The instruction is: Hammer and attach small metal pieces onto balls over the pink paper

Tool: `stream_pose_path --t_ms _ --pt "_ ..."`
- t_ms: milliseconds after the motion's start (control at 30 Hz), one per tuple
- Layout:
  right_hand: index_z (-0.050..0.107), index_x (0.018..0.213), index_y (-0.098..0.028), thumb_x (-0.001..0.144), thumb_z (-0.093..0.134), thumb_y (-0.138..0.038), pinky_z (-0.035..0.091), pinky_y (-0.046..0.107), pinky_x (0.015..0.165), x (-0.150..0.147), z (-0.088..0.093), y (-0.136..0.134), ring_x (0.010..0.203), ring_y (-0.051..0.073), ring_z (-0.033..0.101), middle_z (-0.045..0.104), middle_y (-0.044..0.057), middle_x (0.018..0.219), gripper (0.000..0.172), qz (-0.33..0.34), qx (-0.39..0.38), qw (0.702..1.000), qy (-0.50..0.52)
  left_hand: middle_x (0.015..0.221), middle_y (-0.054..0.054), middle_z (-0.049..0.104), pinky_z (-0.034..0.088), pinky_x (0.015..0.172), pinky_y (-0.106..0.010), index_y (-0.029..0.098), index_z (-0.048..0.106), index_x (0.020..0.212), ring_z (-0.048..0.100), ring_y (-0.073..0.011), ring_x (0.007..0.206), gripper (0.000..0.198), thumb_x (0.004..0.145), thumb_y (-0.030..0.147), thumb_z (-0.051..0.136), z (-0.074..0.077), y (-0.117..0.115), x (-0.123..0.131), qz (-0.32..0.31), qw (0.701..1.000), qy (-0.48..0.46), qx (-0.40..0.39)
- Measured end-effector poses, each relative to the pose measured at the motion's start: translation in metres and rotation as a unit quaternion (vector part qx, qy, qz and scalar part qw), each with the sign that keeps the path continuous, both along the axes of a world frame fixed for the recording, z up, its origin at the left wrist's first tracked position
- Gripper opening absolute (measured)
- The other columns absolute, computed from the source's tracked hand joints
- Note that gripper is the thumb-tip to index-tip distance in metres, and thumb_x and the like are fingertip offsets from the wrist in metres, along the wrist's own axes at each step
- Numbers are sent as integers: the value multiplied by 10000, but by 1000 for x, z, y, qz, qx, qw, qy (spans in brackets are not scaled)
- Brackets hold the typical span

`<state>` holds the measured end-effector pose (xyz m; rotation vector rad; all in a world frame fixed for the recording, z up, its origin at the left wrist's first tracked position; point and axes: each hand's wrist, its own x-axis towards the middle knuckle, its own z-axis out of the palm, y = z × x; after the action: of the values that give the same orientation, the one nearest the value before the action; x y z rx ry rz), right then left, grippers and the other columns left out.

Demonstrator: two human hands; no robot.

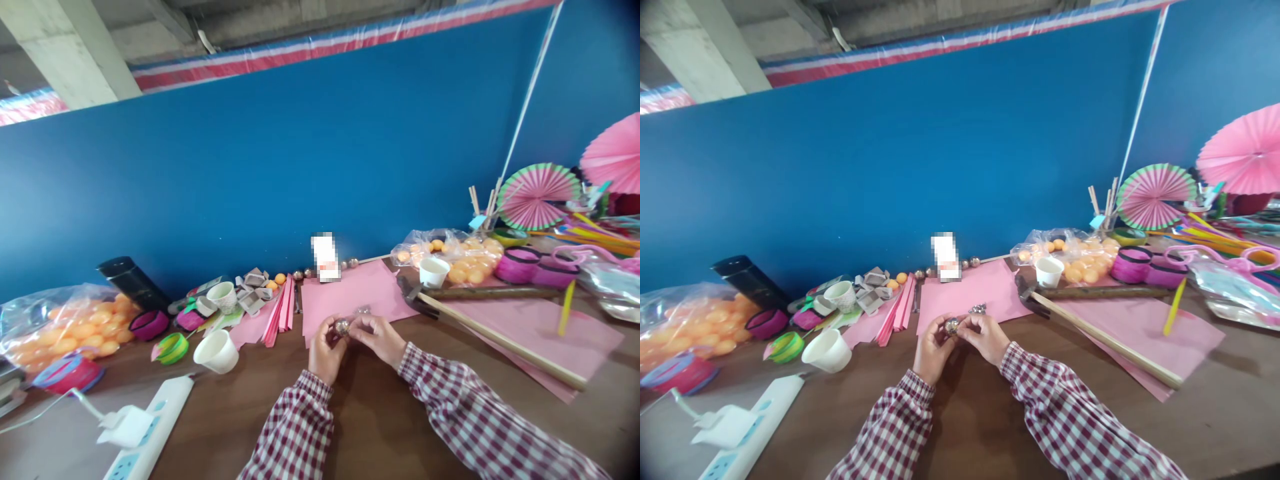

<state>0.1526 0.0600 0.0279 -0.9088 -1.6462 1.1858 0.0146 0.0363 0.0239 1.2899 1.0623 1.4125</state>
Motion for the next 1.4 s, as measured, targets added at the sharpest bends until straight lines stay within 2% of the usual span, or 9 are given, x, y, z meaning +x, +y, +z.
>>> stream_pose_path --t_ms 200,500,600,800,1000,1133,1300,1400 --pt "565 651 -139 700 545 -356 434 275 688 0 1 0 745 154 556 620 32 764 223 -4 2 1000 -13 973 -99 598 440 805 -337 144 510 986 567 -198 894 401 604 148 632 -3 1 -1 -3 1000 -1 6" --pt "565 662 -139 703 542 -354 433 279 692 1 3 -1 724 149 556 618 30 750 219 -7 4 1000 -23 976 -99 598 439 808 -338 144 510 981 564 -201 901 387 610 138 621 -1 0 0 -5 1000 1 14" --pt "565 651 -137 697 548 -348 429 293 714 1 2 -1 773 164 556 620 50 820 217 1 3 1000 -7 974 -101 596 441 805 -337 141 501 985 565 -198 896 381 618 116 603 0 -1 0 -8 1000 9 15" --pt "562 647 -129 660 589 -362 432 317 737 0 -1 1 811 184 560 606 71 899 235 32 -43 997 51 994 -98 590 432 820 -341 140 502 990 550 -197 931 382 619 80 567 -2 -1 0 -9 999 11 36" --pt "546 659 -143 612 630 -385 446 321 725 -2 -2 0 759 166 569 616 46 801 261 36 -104 988 109 978 -88 586 433 820 -335 147 510 972 547 -188 926 352 632 60 531 1 -3 2 -20 998 13 52" --pt "540 705 -151 603 640 -381 446 325 735 -3 -2 -1 744 154 575 619 36 793 271 41 -109 984 136 988 -94 579 434 822 -335 148 508 982 543 -193 932 358 632 89 556 -1 -3 1 -10 999 13 42" --pt "538 913 -168 597 662 -340 435 348 798 -3 -2 0 870 178 564 606 56 926 380 47 -104 979 170 1040 -102 554 427 841 -340 150 503 1021 529 -201 963 387 641 103 558 -5 -2 0 7 999 32 40" --pt "553 957 -160 606 656 -341 423 370 829 -3 0 -1 909 197 557 609 73 951 408 65 -112 978 166 1038 -101 560 426 846 -338 147 509 1026 531 -202 962 384 647 104 551 -4 -2 0 8 998 42 41"
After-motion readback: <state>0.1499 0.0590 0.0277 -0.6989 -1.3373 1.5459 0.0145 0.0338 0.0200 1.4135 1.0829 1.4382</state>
